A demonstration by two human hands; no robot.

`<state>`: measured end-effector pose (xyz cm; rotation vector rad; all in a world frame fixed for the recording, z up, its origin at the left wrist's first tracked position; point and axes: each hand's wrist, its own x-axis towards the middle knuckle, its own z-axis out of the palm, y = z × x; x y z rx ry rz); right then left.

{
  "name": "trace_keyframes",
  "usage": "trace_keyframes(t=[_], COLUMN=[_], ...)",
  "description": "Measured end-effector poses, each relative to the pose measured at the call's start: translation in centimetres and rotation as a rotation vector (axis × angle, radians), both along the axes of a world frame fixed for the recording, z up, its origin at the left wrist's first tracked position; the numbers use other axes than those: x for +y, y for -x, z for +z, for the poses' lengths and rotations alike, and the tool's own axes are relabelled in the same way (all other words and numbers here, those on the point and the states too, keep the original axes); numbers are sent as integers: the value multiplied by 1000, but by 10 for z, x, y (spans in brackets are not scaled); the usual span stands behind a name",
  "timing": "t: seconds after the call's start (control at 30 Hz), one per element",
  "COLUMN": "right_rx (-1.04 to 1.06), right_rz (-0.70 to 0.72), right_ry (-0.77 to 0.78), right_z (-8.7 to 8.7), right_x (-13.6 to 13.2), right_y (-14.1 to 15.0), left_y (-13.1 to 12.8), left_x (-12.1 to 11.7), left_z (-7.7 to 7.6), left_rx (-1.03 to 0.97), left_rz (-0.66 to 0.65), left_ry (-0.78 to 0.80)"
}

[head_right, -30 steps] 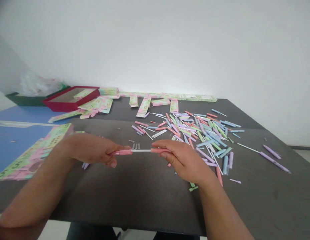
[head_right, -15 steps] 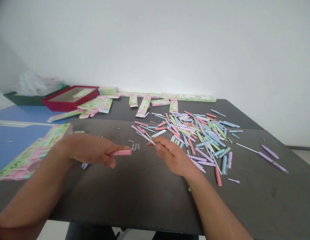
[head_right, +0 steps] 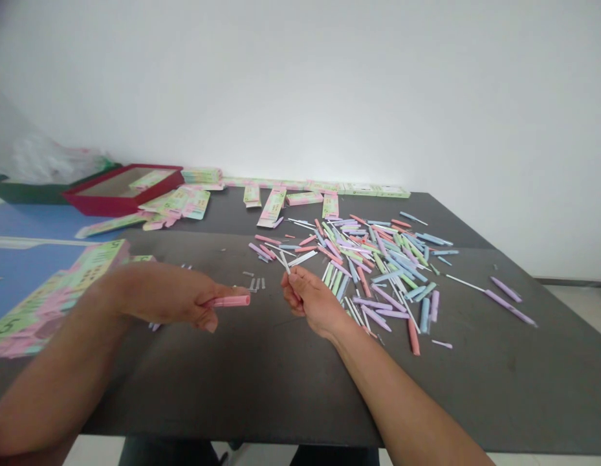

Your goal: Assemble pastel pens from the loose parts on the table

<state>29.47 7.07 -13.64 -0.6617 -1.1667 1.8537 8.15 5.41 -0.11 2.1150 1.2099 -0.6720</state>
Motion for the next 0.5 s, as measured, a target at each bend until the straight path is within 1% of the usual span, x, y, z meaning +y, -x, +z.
trace_keyframes(t=[0.1,0.17,0.23,0.3,0.33,0.37,0.4,0.5], right_rx=[54,58,6,-118,-221,-354,-512,-1052], right_rz=[20,6,-24,-54,-59,-59,-60,-38], right_ry=[27,61,74,25,-36,-131,-260,-708], right_z=[-2,-6,-11,-14,-14,-13,-12,-2], right_x=[0,2,5,9,10,10,10,6], right_y=[1,1,2,2,2,2,1,0], left_y=[-1,-1,-3,-5,-6,-7,-9,-12], left_x=[-1,-1,-1,-1,-1,-2,-2,-4], left_z=[-1,-4,-6,-9,-10,-11,-11,-13], left_rx=[-6,-6,3,19,31,47,66,115], left_rz=[16,-4,-26,-28,-26,-25,-25,-46], left_ry=[19,1,-15,-11,-10,-11,-17,-54])
